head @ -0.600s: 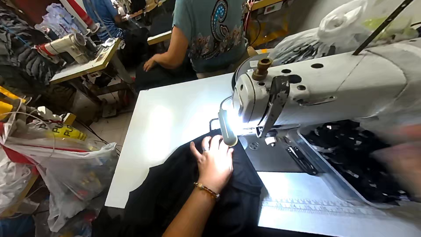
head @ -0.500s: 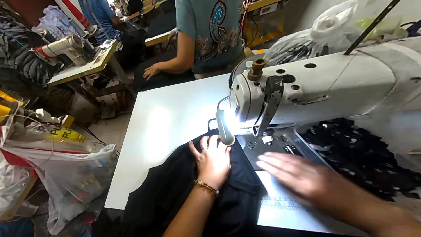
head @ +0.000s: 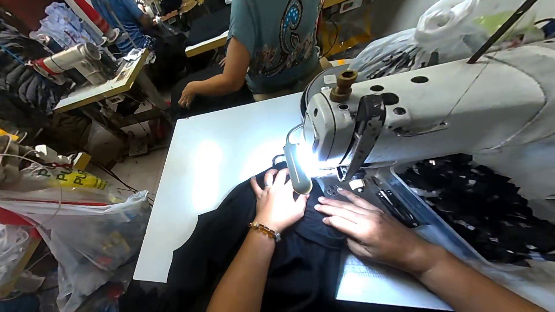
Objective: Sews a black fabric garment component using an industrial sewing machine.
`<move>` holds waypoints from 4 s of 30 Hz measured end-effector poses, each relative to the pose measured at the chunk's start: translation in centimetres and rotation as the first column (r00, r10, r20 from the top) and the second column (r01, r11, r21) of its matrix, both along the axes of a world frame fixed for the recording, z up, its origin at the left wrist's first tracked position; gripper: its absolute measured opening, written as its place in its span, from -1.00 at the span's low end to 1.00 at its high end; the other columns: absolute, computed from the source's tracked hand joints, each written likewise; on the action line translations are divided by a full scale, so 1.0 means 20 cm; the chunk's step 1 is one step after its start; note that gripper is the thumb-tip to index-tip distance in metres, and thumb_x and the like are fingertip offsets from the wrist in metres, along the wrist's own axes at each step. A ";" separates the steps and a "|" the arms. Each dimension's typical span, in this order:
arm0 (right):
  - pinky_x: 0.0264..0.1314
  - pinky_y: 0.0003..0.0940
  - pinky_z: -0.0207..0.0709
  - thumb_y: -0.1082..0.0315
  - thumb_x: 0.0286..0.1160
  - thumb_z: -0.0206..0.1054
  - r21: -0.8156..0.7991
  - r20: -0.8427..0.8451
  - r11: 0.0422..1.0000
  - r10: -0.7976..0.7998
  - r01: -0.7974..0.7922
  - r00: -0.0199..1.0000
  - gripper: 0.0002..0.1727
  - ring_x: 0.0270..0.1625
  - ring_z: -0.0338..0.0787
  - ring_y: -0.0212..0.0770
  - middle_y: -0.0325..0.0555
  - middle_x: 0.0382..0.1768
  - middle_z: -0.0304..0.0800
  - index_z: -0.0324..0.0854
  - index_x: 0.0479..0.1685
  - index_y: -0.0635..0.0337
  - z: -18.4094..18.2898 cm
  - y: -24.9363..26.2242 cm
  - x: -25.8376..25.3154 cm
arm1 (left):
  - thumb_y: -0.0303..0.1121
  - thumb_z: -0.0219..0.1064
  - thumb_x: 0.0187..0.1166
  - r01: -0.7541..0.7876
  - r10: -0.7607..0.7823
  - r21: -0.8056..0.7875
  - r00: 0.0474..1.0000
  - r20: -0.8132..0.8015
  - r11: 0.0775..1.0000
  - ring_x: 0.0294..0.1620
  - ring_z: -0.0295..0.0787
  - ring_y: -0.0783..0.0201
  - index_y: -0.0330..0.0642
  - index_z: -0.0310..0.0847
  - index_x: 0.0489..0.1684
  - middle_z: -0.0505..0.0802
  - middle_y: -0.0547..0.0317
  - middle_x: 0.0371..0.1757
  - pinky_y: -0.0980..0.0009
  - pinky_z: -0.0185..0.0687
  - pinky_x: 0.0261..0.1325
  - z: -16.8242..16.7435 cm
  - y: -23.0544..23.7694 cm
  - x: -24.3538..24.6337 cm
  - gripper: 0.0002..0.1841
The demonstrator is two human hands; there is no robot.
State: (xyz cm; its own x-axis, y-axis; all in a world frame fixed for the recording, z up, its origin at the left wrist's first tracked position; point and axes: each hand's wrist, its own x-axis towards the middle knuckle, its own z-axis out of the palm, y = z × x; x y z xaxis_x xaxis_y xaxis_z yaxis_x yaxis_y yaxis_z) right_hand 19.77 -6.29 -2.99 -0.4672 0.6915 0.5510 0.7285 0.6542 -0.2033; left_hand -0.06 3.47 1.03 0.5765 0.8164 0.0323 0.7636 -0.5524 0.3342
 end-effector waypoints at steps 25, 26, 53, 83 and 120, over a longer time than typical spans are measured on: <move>0.69 0.18 0.35 0.34 0.51 0.06 0.000 0.013 0.998 -0.065 0.065 0.998 -0.63 0.52 0.70 0.03 -0.03 0.23 0.88 0.84 -0.12 0.20 -0.05 -0.15 -0.06 | 0.10 -0.04 0.80 -0.045 0.048 0.041 0.996 -0.080 0.998 0.94 -0.07 0.07 0.26 0.35 0.78 0.34 0.44 0.85 -0.55 -0.55 0.73 -0.09 -0.23 -0.01 -0.43; 0.69 0.17 0.35 0.34 0.50 0.06 -0.005 0.011 0.997 -0.071 0.071 0.997 -0.63 0.53 0.69 0.02 -0.03 0.24 0.87 0.84 -0.10 0.20 -0.06 -0.16 -0.06 | 0.13 -0.05 0.80 -0.049 0.051 0.036 0.996 -0.080 0.998 0.93 -0.05 0.08 0.26 0.33 0.79 0.32 0.44 0.86 -0.53 -0.53 0.74 -0.09 -0.24 -0.02 -0.41; 0.60 0.15 0.45 0.39 0.31 0.09 -0.027 -0.026 0.985 -0.173 0.173 0.985 -0.63 0.45 0.75 0.09 0.05 0.21 0.88 0.86 -0.23 0.29 -0.01 -0.03 -0.13 | 0.13 -0.03 0.81 0.006 -0.006 -0.002 0.998 -0.057 1.000 0.95 -0.15 0.05 0.25 0.37 0.77 0.27 0.42 0.88 -0.50 -0.56 0.74 -0.04 -0.07 -0.04 -0.43; 0.54 0.24 0.49 0.42 0.55 0.17 0.049 -0.035 0.992 -0.113 0.115 0.993 -0.69 0.29 0.84 0.19 0.16 0.07 0.90 0.84 0.00 0.29 0.07 0.04 -0.22 | -0.24 0.43 0.39 0.535 -0.534 0.101 0.844 -0.043 0.839 -0.02 0.77 0.30 0.09 0.77 -0.35 0.81 0.39 -0.35 -0.27 0.04 0.70 0.32 -0.44 -0.38 -0.96; 0.69 0.02 0.40 0.38 0.42 0.07 -0.007 -0.091 0.991 -0.137 0.137 0.986 -0.63 0.45 0.76 -0.03 -0.02 0.16 0.90 0.85 -0.15 0.22 -0.07 -0.33 -0.18 | 0.23 -0.02 0.76 0.016 -0.017 -0.009 0.992 -0.125 1.000 0.92 -0.01 0.13 0.22 0.29 0.82 0.31 0.40 0.86 -0.45 -0.42 0.79 -0.03 -0.25 -0.10 -0.34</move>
